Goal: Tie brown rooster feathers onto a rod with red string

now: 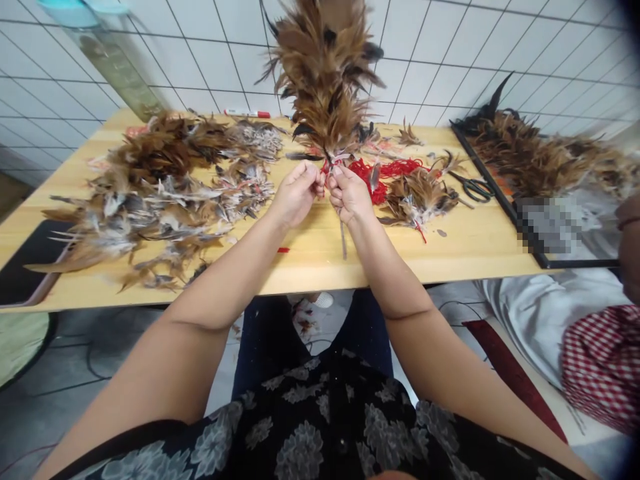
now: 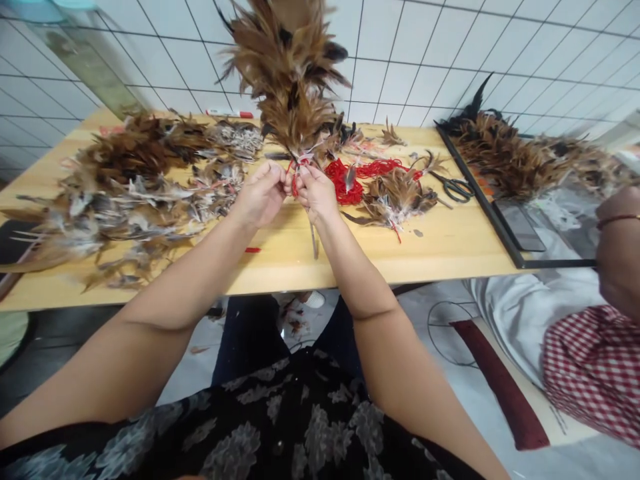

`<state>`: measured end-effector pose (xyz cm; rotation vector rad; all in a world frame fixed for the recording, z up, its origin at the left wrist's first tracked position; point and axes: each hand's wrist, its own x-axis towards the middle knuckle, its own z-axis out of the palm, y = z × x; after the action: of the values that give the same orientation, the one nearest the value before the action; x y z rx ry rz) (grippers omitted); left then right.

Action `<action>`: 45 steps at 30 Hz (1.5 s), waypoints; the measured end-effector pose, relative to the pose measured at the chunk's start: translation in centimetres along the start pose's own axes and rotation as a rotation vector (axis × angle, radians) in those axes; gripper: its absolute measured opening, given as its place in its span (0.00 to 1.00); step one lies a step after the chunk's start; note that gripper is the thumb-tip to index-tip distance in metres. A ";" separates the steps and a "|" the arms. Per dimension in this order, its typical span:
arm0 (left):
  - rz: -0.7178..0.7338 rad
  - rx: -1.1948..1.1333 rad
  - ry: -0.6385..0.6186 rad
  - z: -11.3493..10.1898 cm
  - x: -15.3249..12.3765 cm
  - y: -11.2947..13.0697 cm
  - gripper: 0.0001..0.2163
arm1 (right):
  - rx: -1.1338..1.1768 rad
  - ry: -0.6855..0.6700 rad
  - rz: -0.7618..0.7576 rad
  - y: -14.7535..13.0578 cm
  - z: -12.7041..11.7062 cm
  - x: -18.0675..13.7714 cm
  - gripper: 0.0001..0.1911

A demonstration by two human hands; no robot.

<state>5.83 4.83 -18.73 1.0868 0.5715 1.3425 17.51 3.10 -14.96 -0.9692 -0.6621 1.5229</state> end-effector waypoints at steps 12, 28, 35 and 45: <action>-0.098 -0.109 0.109 -0.1 -0.1 -0.5 0.15 | 0.000 -0.001 -0.086 0.3 -2.2 2.3 0.12; 0.146 0.602 0.216 -5.7 2.1 0.2 0.08 | 0.020 0.118 -0.196 -2.4 -3.8 2.0 0.20; 0.074 0.813 -0.034 -2.9 1.2 -1.9 0.11 | 0.028 0.103 -0.246 -3.7 -4.8 1.7 0.11; -0.009 0.851 -0.087 -2.3 4.6 -3.4 0.18 | 0.095 0.027 -0.286 -3.6 -5.4 2.1 0.14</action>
<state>6.37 10.25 -21.57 1.8046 1.1305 1.0366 23.99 5.24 -15.06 -0.7852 -0.6725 1.2751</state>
